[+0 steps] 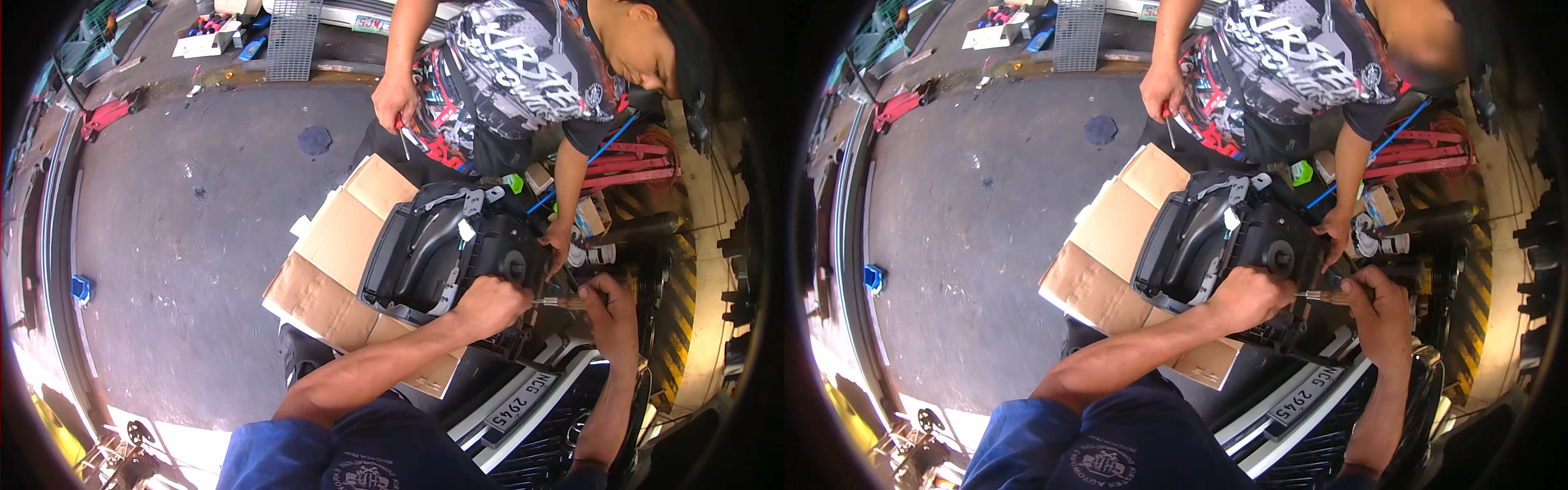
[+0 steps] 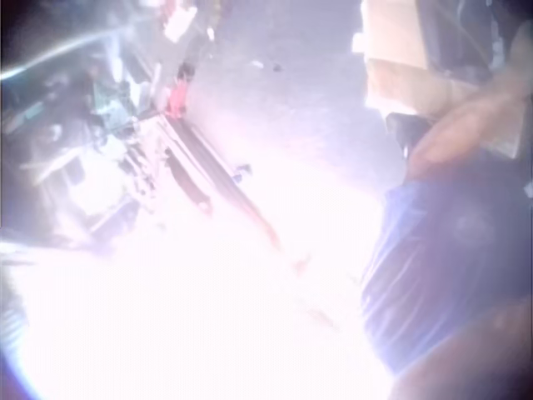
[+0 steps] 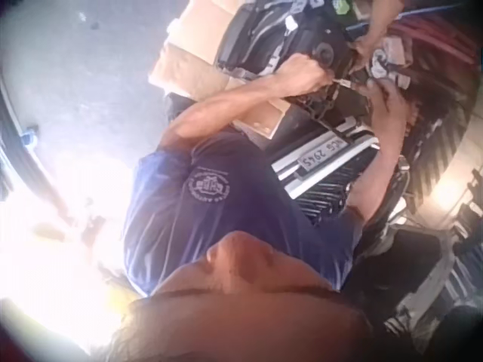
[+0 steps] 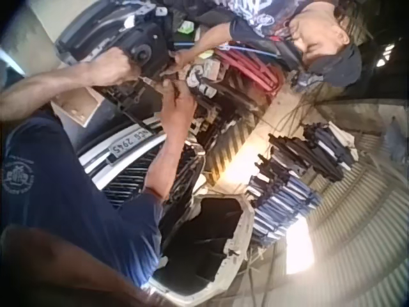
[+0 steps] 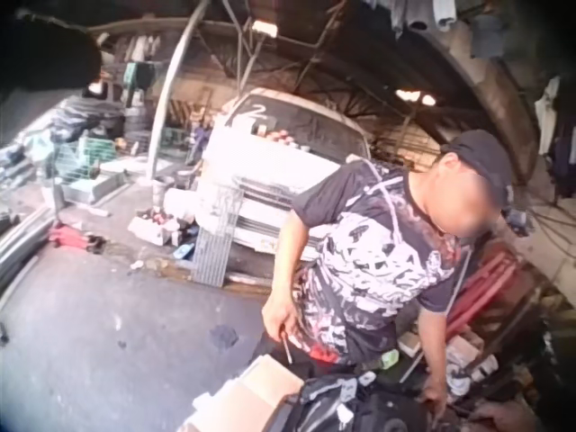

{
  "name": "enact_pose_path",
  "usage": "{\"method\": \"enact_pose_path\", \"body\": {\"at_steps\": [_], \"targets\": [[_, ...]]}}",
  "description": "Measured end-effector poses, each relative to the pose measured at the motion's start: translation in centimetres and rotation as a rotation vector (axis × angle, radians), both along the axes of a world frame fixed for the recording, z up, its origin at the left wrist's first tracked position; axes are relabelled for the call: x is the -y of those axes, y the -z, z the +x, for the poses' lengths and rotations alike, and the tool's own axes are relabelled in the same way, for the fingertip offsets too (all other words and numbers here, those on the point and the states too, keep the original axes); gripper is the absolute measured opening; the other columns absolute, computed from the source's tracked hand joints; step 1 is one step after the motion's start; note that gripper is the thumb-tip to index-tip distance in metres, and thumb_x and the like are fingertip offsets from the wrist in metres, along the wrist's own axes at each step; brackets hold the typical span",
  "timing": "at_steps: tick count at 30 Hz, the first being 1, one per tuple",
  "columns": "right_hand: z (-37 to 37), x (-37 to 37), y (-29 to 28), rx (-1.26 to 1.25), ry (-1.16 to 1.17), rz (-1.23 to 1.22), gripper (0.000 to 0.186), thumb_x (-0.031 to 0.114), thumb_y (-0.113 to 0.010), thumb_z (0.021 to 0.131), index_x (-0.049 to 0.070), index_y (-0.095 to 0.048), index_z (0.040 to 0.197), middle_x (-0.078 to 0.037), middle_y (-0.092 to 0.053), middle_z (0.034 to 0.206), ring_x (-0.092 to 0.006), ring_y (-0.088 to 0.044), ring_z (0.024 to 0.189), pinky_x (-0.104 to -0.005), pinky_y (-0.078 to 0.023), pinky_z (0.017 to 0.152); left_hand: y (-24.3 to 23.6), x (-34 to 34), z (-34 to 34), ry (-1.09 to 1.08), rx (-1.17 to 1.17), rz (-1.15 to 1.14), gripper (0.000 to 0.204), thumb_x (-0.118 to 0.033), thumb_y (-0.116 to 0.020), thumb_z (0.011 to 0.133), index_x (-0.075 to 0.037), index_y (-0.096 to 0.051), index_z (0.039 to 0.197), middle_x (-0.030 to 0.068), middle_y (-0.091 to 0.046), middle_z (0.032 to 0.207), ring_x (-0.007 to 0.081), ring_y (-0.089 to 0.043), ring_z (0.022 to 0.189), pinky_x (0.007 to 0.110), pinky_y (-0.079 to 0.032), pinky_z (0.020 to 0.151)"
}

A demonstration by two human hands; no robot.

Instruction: The person places cardboard on a drum, sets down a car part with a coworker, and disassembles the car part using screwdrivers.

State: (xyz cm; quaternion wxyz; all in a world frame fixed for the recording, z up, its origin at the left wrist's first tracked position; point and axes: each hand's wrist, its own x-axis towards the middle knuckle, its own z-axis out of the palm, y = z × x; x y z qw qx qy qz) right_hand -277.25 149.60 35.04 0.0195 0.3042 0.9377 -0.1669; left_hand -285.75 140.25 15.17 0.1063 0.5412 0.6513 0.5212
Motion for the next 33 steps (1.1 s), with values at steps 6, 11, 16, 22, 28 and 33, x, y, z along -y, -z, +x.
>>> {"method": "enact_pose_path", "body": {"at_steps": [6,11,16,22,28,33], "targets": [[-0.1,0.5,0.0,-0.120,-0.218,-0.017,0.016,-0.008,-0.067,0.077,0.000,-0.060,0.089,-0.005,-0.059,0.076,-0.0126,-0.062,0.075,-0.0252,-0.048,0.061,-0.3,0.7,-1.4,0.081,0.019,0.025,0.011,-0.018,-0.061,0.085,-0.008,-0.063,0.089,0.0128,-0.065,0.076,0.0330,-0.065,0.066,0.044,-0.051,0.058],[-2.5,3.1,-1.5,0.016,0.181,-0.149,0.019,0.007,-0.065,0.088,-0.001,-0.057,0.103,-0.006,-0.062,0.070,-0.0103,-0.059,0.062,-0.0239,-0.046,0.056,0.7,0.0,-1.6,0.138,0.029,0.052,0.012,-0.019,-0.061,0.085,-0.007,-0.061,0.087,0.0116,-0.065,0.074,0.0319,-0.065,0.065,0.044,-0.051,0.058],[-2.2,2.1,-1.1,0.203,0.160,-0.011,0.018,0.013,-0.067,0.088,-0.004,-0.062,0.095,-0.006,-0.061,0.062,-0.0103,-0.058,0.058,-0.0249,-0.043,0.052,1.4,-0.4,-1.4,0.082,0.058,0.202,0.011,-0.018,-0.060,0.085,-0.007,-0.059,0.083,0.0093,-0.062,0.069,0.0287,-0.065,0.064,0.042,-0.050,0.058],[-1.0,1.3,-0.2,-0.019,-0.083,-0.079,0.016,0.003,-0.065,0.087,-0.005,-0.060,0.099,-0.007,-0.061,0.086,-0.0140,-0.060,0.061,-0.0233,-0.050,0.061,1.0,-0.6,-2.1,0.241,0.055,0.155,0.010,-0.015,-0.062,0.081,-0.006,-0.058,0.086,0.0111,-0.063,0.074,0.0281,-0.066,0.068,0.040,-0.051,0.060],[-2.7,2.9,-1.9,0.144,0.512,-0.171,0.033,0.028,-0.064,0.092,-0.003,-0.059,0.100,-0.006,-0.062,0.080,-0.0075,-0.056,0.053,-0.0201,-0.047,0.044,1.8,-1.0,-1.8,0.241,0.060,0.203,0.013,-0.011,-0.064,0.075,-0.007,-0.058,0.086,0.0070,-0.062,0.073,0.0262,-0.066,0.068,0.038,-0.052,0.061],[-1.2,2.9,-0.5,0.074,0.375,-0.216,0.020,0.014,-0.068,0.088,-0.002,-0.058,0.095,-0.005,-0.060,0.079,-0.0085,-0.055,0.058,-0.0201,-0.047,0.051,1.5,-0.6,-2.0,0.244,0.098,0.204,0.015,-0.011,-0.065,0.074,-0.007,-0.059,0.087,0.0056,-0.062,0.075,0.0245,-0.065,0.070,0.036,-0.052,0.065]]}}
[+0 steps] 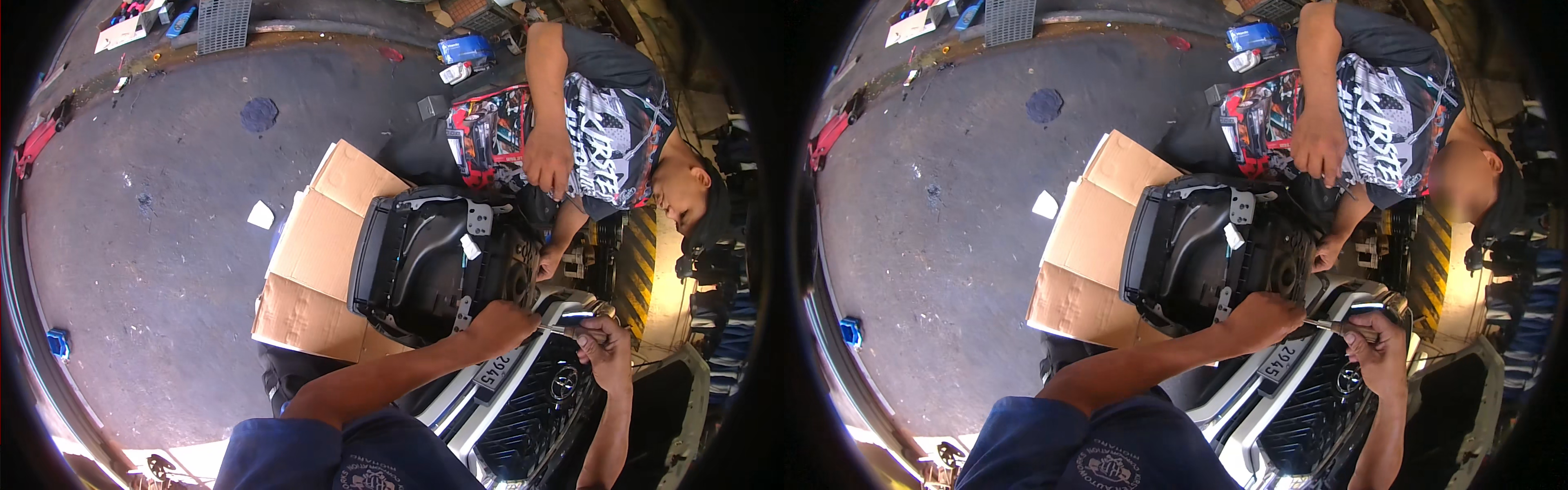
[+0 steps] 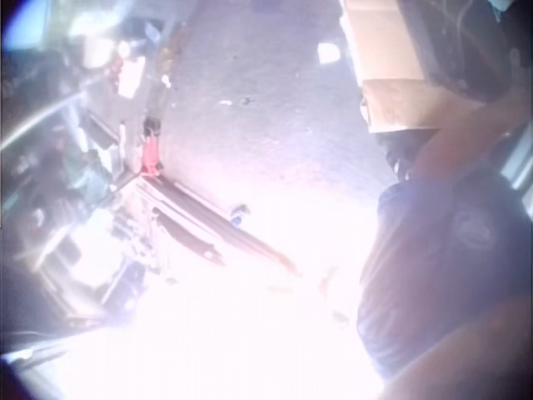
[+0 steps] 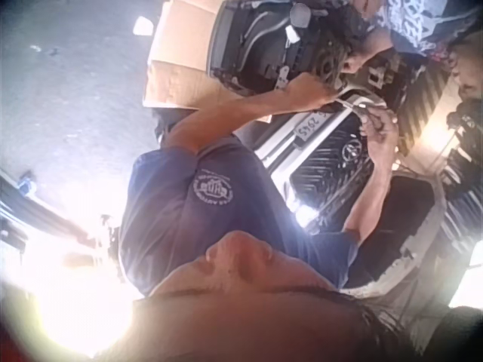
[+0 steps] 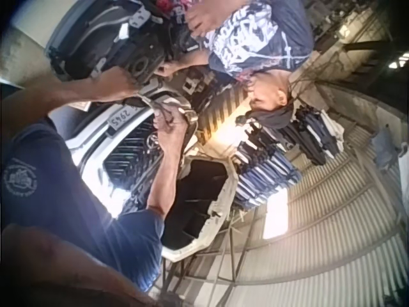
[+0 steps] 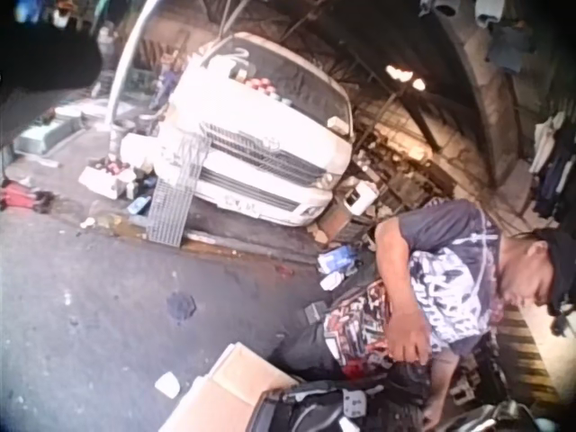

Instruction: The person places cardboard on a drum, sets down a car part with a coworker, and disassembles the car part using screwdrivers.

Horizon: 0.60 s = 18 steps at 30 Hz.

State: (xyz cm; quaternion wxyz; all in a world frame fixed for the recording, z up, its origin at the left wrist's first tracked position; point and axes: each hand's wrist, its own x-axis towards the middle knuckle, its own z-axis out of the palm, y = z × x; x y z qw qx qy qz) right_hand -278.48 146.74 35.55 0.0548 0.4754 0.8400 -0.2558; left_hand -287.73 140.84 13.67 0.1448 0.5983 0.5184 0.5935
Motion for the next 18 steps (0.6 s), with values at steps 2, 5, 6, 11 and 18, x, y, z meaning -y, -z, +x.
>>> {"method": "enact_pose_path", "body": {"at_steps": [2,5,6,11,18], "targets": [[0.4,-0.6,-0.2,-0.063,-0.370,0.041,0.014,-0.006,-0.067,0.083,-0.002,-0.058,0.094,-0.007,-0.061,0.096,-0.0109,-0.059,0.078,-0.0231,-0.049,0.066,-0.3,0.3,0.0,0.029,0.005,-0.054,0.017,-0.010,-0.066,0.073,-0.007,-0.060,0.088,0.0056,-0.062,0.076,0.0241,-0.065,0.073,0.035,-0.052,0.068],[1.8,-0.3,-0.3,-0.132,-0.167,-0.094,0.014,0.001,-0.066,0.087,-0.002,-0.058,0.098,-0.008,-0.059,0.102,-0.0112,-0.060,0.083,-0.0237,-0.050,0.065,0.1,1.0,0.2,-0.074,-0.025,0.062,0.021,-0.009,-0.066,0.073,-0.006,-0.060,0.092,0.0057,-0.062,0.078,0.0235,-0.064,0.079,0.035,-0.051,0.074],[-1.1,0.9,0.7,-0.192,0.092,-0.129,0.018,0.011,-0.064,0.090,-0.001,-0.059,0.103,-0.007,-0.061,0.091,-0.0101,-0.061,0.071,-0.0246,-0.051,0.058,0.4,1.8,-1.3,-0.073,-0.012,0.040,0.023,-0.009,-0.066,0.073,-0.006,-0.060,0.094,0.0060,-0.062,0.079,0.0236,-0.064,0.082,0.034,-0.051,0.077],[-0.8,1.7,-1.0,0.198,0.262,0.100,0.027,0.021,-0.062,0.093,-0.003,-0.061,0.105,-0.003,-0.058,0.064,-0.0086,-0.052,0.045,-0.0244,-0.045,0.044,0.5,1.2,0.2,-0.025,-0.019,0.029,0.028,-0.009,-0.067,0.072,-0.006,-0.060,0.099,0.0053,-0.063,0.082,0.0228,-0.063,0.085,0.035,-0.049,0.084],[0.1,-0.3,0.1,-0.085,-0.409,0.124,0.016,0.005,-0.065,0.088,-0.005,-0.060,0.099,-0.011,-0.062,0.097,-0.0102,-0.060,0.072,-0.0224,-0.048,0.057,0.3,0.7,-1.2,-0.060,-0.077,0.004,0.015,-0.008,-0.062,0.076,-0.010,-0.061,0.091,0.0039,-0.062,0.077,0.0204,-0.063,0.083,0.039,-0.038,0.097]]}}
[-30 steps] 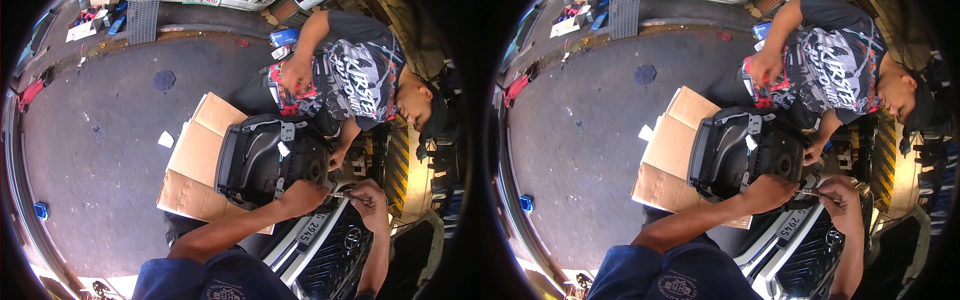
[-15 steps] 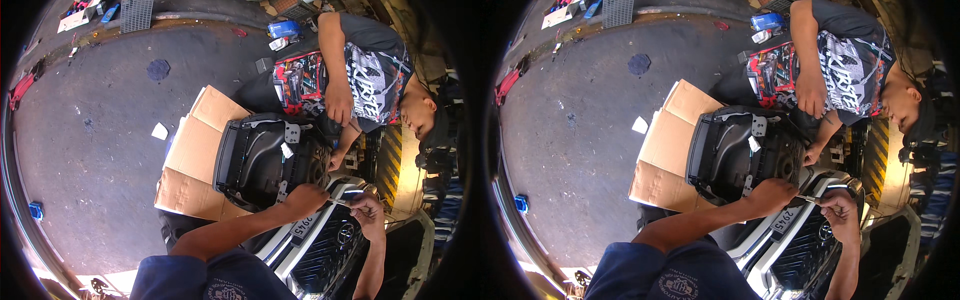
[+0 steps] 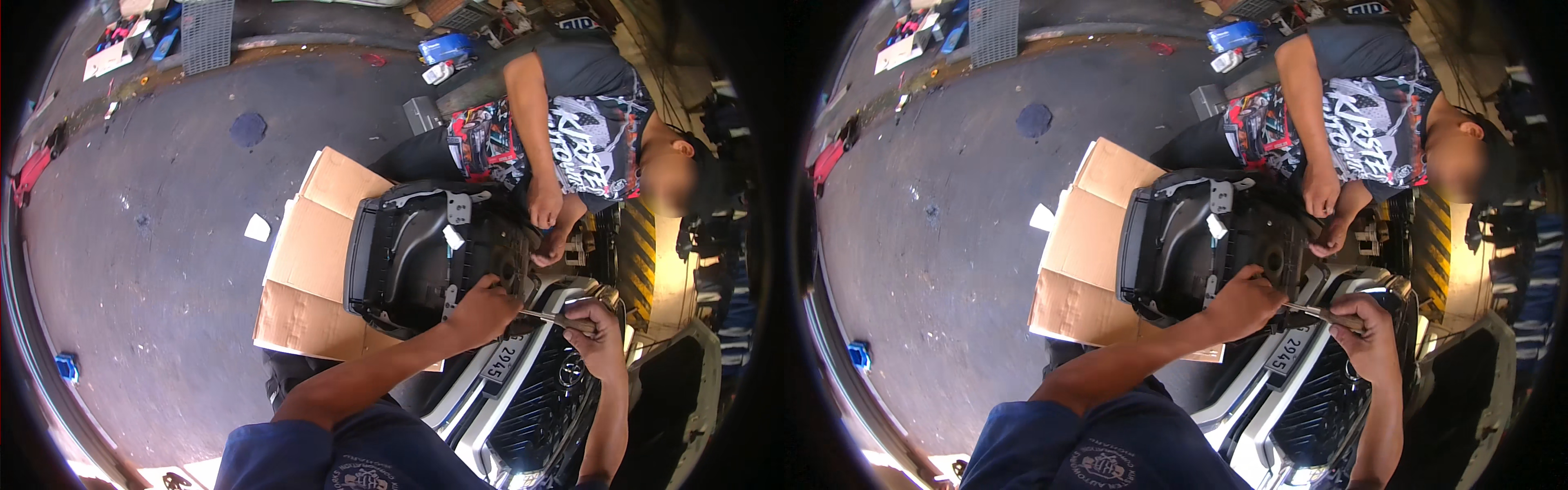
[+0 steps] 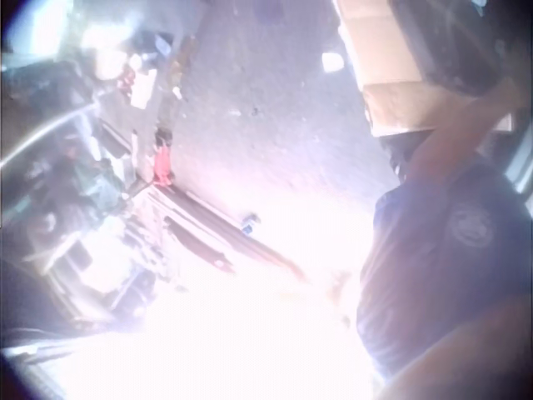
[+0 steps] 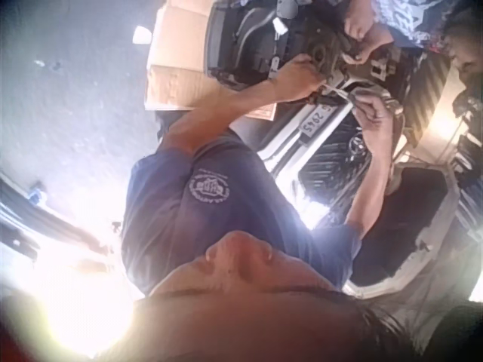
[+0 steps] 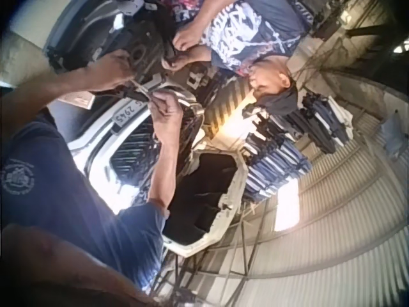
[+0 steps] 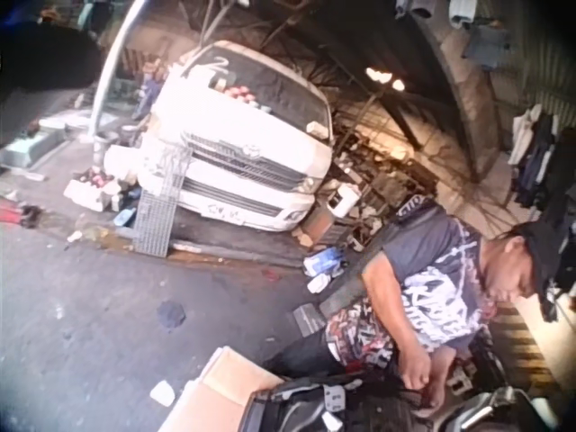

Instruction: The person places cardboard on a drum, sets down a car part with a coworker, and disassembles the car part using screwdrivers.

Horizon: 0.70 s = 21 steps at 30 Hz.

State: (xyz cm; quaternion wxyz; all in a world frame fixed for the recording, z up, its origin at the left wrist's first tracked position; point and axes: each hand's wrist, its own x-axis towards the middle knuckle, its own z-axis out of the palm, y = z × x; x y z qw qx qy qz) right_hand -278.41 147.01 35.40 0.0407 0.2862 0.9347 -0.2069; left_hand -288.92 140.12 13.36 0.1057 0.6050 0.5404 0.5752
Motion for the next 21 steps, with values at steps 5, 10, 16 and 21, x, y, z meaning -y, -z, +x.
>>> {"method": "enact_pose_path", "body": {"at_steps": [5,10,16,21], "targets": [[-3.3,0.8,-1.0,-0.004,0.619,-0.070,0.021,0.017,-0.064,0.091,-0.003,-0.061,0.097,-0.006,-0.062,0.081,-0.0100,-0.056,0.056,-0.0219,-0.048,0.053,0.0,-0.9,-1.1,0.035,0.046,-0.100,0.009,-0.007,-0.060,0.075,-0.009,-0.062,0.084,0.0055,-0.064,0.071,0.0219,-0.065,0.080,0.039,-0.036,0.099],[-4.6,-1.5,-0.8,0.064,0.294,-0.035,0.008,0.004,-0.067,0.086,-0.003,-0.065,0.090,-0.006,-0.063,0.081,-0.0112,-0.058,0.060,-0.0248,-0.049,0.059,-0.4,-2.4,-2.9,0.041,0.076,-0.101,0.006,-0.013,-0.059,0.084,-0.010,-0.064,0.085,0.0065,-0.063,0.069,0.0215,-0.065,0.076,0.037,-0.037,0.096],[-6.6,-2.0,-0.9,-0.048,0.307,-0.197,0.016,0.000,-0.069,0.083,-0.004,-0.063,0.098,-0.012,-0.067,0.088,-0.0145,-0.063,0.070,-0.0267,-0.051,0.065,0.1,-3.2,-4.4,0.030,0.057,-0.065,0.009,-0.021,-0.062,0.087,-0.013,-0.065,0.091,0.0066,-0.062,0.070,0.0218,-0.063,0.076,0.037,-0.038,0.093],[-7.2,-1.6,-0.9,0.174,0.501,-0.063,0.015,0.002,-0.068,0.085,-0.003,-0.063,0.098,-0.008,-0.065,0.072,-0.0107,-0.062,0.065,-0.0278,-0.049,0.058,0.6,-3.6,-4.4,0.050,0.090,-0.085,0.013,-0.023,-0.061,0.088,-0.013,-0.066,0.095,0.0076,-0.064,0.074,0.0232,-0.063,0.078,0.038,-0.038,0.095]]}}
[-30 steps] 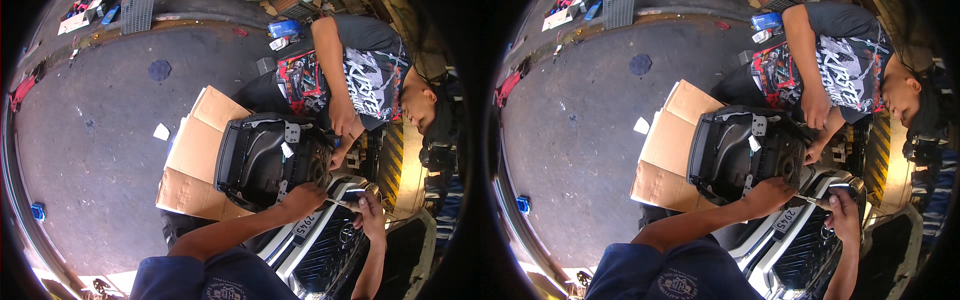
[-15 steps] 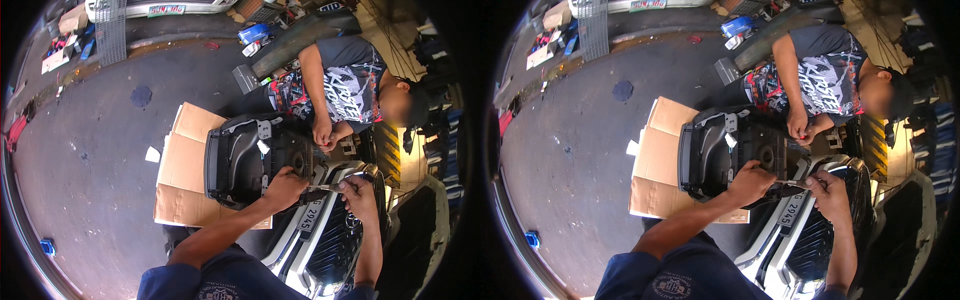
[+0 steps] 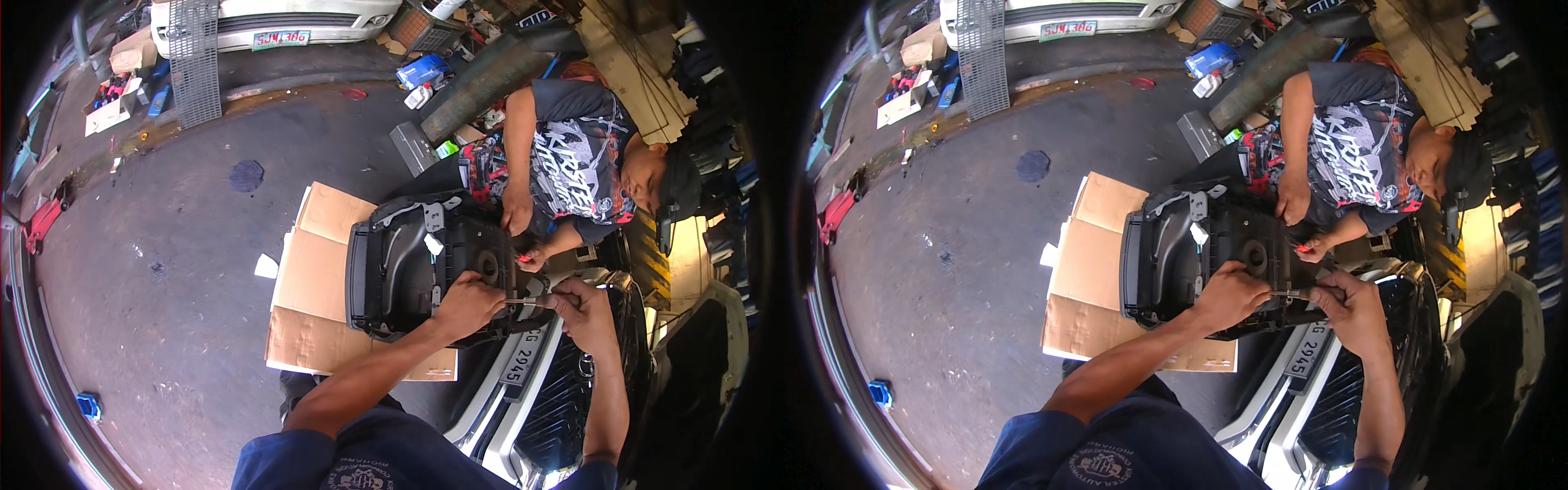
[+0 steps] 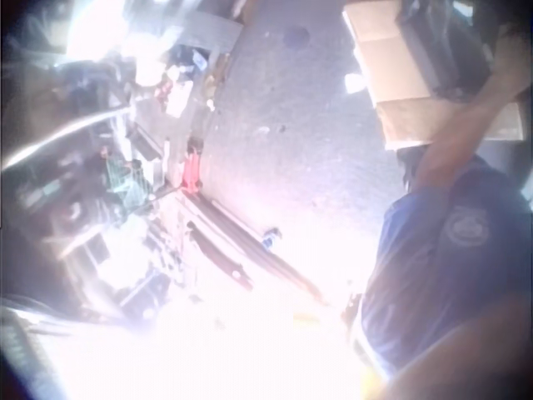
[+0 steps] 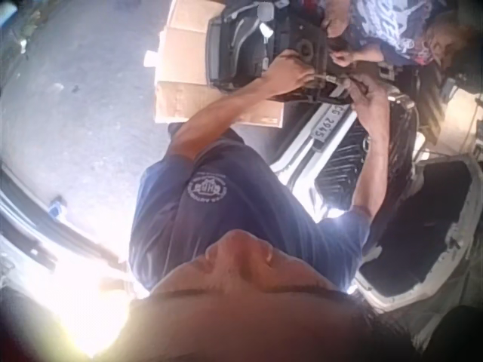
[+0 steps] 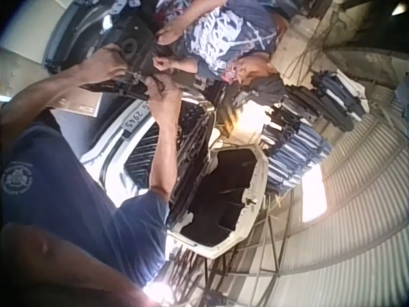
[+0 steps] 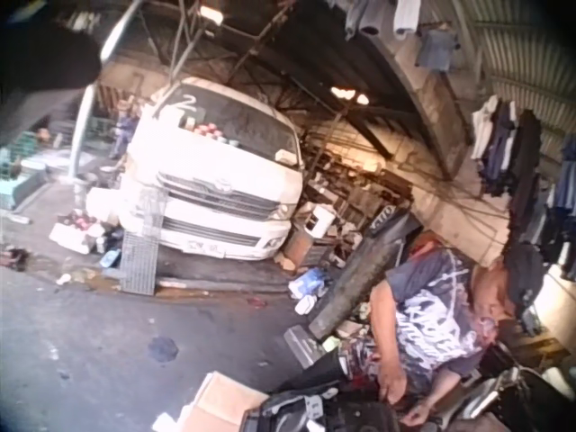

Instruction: The person places cardboard on a drum, sets down a car part with a coworker, and disassembles the car part using screwdrivers.

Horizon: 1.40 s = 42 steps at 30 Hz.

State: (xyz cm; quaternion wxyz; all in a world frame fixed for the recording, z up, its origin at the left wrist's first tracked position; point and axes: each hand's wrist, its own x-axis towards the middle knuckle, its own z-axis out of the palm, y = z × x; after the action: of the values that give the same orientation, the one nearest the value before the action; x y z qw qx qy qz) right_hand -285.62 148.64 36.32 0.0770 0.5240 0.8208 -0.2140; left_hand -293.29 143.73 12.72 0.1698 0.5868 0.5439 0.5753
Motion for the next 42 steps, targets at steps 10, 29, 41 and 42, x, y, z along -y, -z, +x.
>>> {"method": "enact_pose_path", "body": {"at_steps": [10,29,41,42], "targets": [[0.8,-0.7,0.9,-0.141,-0.195,0.149,0.020,0.015,-0.064,0.089,-0.001,-0.062,0.102,-0.010,-0.066,0.089,-0.0167,-0.064,0.072,-0.0305,-0.050,0.066,-0.2,-1.0,-1.0,0.162,-0.015,-0.070,0.016,-0.025,-0.063,0.084,-0.011,-0.067,0.091,0.0082,-0.066,0.080,0.0257,-0.063,0.085,0.040,-0.039,0.092],[6.4,-3.0,3.1,-0.354,-0.487,0.088,0.030,-0.003,-0.067,0.079,0.001,-0.059,0.107,-0.008,-0.066,0.092,-0.0170,-0.067,0.083,-0.0285,-0.051,0.070,0.4,-1.2,-2.0,0.146,-0.376,-0.093,0.020,-0.025,-0.071,0.078,-0.018,-0.074,0.096,0.0041,-0.052,0.133,0.0338,-0.034,0.131,0.051,-0.024,0.107],[10.3,-3.0,1.6,-0.738,-0.017,-0.050,0.010,-0.002,-0.065,0.084,0.000,-0.063,0.094,-0.002,-0.064,0.081,-0.0072,-0.061,0.070,-0.0208,-0.050,0.062,-3.0,-1.1,-2.3,0.078,-0.180,-0.017,0.015,-0.012,-0.069,0.080,-0.005,-0.067,0.093,0.0087,-0.064,0.097,0.0296,-0.058,0.098,0.039,-0.042,0.087],[10.5,-2.8,1.8,-0.744,-0.019,-0.052,0.010,-0.002,-0.065,0.084,0.000,-0.063,0.094,-0.002,-0.064,0.081,-0.0072,-0.061,0.070,-0.0208,-0.050,0.062,-2.9,-0.5,-2.5,0.075,-0.187,-0.019,0.015,-0.012,-0.069,0.080,-0.005,-0.067,0.093,0.0087,-0.064,0.097,0.0296,-0.058,0.098,0.039,-0.042,0.087]]}}
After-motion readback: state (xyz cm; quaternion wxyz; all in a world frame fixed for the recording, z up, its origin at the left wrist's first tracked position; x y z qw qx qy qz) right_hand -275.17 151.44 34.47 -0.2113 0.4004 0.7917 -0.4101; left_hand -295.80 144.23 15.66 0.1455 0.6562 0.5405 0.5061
